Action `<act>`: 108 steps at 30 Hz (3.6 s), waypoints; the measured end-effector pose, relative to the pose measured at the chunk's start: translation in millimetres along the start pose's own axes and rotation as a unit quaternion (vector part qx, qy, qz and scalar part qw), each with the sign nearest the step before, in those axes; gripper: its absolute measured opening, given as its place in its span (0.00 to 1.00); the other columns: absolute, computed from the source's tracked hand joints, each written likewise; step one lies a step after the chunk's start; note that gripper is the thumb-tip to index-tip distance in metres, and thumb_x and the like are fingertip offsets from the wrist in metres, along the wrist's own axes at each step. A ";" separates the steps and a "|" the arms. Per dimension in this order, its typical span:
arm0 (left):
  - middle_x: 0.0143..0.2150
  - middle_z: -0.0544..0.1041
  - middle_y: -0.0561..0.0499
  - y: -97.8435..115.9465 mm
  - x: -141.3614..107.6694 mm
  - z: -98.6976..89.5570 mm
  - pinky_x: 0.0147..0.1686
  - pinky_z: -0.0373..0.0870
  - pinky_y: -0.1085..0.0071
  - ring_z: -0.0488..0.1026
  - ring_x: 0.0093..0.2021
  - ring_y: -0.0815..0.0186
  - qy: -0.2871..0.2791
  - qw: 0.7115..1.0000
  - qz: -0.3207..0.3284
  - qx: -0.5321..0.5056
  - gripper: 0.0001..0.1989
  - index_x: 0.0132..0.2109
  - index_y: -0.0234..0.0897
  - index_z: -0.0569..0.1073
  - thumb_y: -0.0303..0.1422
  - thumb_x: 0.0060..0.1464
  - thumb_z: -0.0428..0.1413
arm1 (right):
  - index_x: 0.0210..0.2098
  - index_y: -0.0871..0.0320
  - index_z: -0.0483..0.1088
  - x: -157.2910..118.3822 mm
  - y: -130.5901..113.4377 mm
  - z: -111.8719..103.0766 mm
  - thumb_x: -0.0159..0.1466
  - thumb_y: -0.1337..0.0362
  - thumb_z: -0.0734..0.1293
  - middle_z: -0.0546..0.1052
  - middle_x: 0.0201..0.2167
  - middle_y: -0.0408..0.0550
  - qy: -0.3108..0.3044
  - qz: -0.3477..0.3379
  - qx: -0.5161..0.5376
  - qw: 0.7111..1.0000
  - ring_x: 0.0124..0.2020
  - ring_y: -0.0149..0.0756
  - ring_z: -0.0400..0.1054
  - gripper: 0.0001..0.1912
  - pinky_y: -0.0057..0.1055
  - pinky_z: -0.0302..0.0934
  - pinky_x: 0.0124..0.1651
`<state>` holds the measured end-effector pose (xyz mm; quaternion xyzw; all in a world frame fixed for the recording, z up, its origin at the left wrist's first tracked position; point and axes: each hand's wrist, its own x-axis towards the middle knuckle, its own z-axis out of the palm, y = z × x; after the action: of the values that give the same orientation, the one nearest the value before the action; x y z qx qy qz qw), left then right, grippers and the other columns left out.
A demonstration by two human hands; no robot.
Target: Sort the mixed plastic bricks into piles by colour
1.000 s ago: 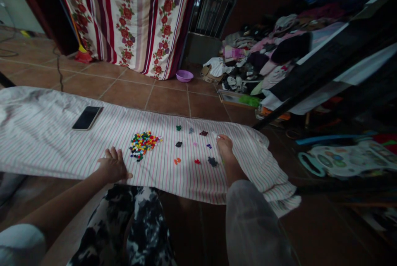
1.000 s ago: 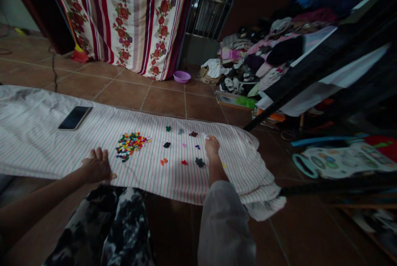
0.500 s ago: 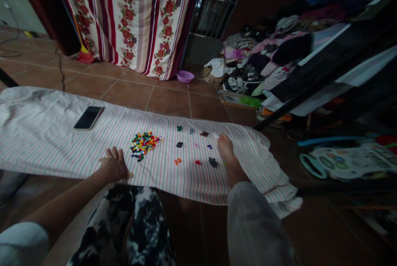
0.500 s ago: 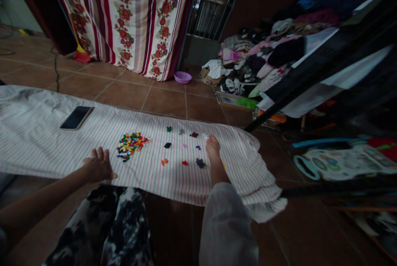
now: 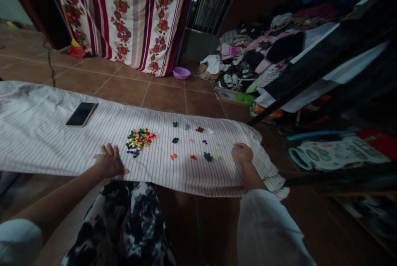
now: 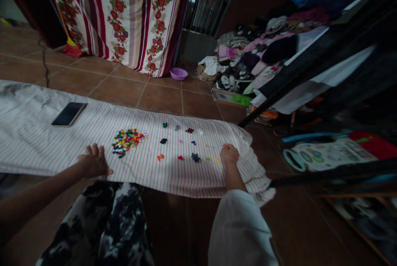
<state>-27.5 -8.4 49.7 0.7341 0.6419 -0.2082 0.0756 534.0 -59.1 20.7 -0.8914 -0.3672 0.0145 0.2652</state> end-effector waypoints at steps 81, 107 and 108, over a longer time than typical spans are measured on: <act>0.69 0.38 0.19 1.3 -1.3 -5.0 0.53 0.59 0.39 0.39 0.68 0.28 -0.031 0.999 0.004 0.031 0.58 0.69 0.17 0.42 0.62 0.48 0.48 | 0.40 0.57 0.74 -162.6 -245.6 123.2 0.61 0.69 0.61 0.79 0.37 0.47 -0.203 -0.284 0.161 0.923 0.38 0.33 0.73 0.12 0.28 0.64 0.44; 0.69 0.40 0.18 1.7 -0.9 -3.2 0.52 0.58 0.38 0.40 0.67 0.25 -0.012 1.000 0.015 0.021 0.57 0.69 0.19 0.46 0.62 0.48 0.49 | 0.41 0.53 0.79 -187.4 -335.7 129.3 0.66 0.66 0.60 0.77 0.43 0.51 -0.266 -0.371 -0.083 0.886 0.45 0.36 0.70 0.15 0.27 0.59 0.45; 0.69 0.40 0.18 1.9 -0.6 -2.8 0.52 0.58 0.37 0.40 0.67 0.25 -0.013 1.000 0.014 0.021 0.57 0.69 0.19 0.46 0.62 0.48 0.49 | 0.41 0.53 0.79 -185.5 -338.9 129.9 0.65 0.67 0.60 0.77 0.44 0.51 -0.269 -0.372 -0.089 0.884 0.45 0.37 0.70 0.15 0.27 0.60 0.45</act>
<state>-25.2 -8.2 52.2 0.7420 0.6257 -0.2300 0.0711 150.7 77.9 41.7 -0.6713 -0.7286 0.1214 0.0612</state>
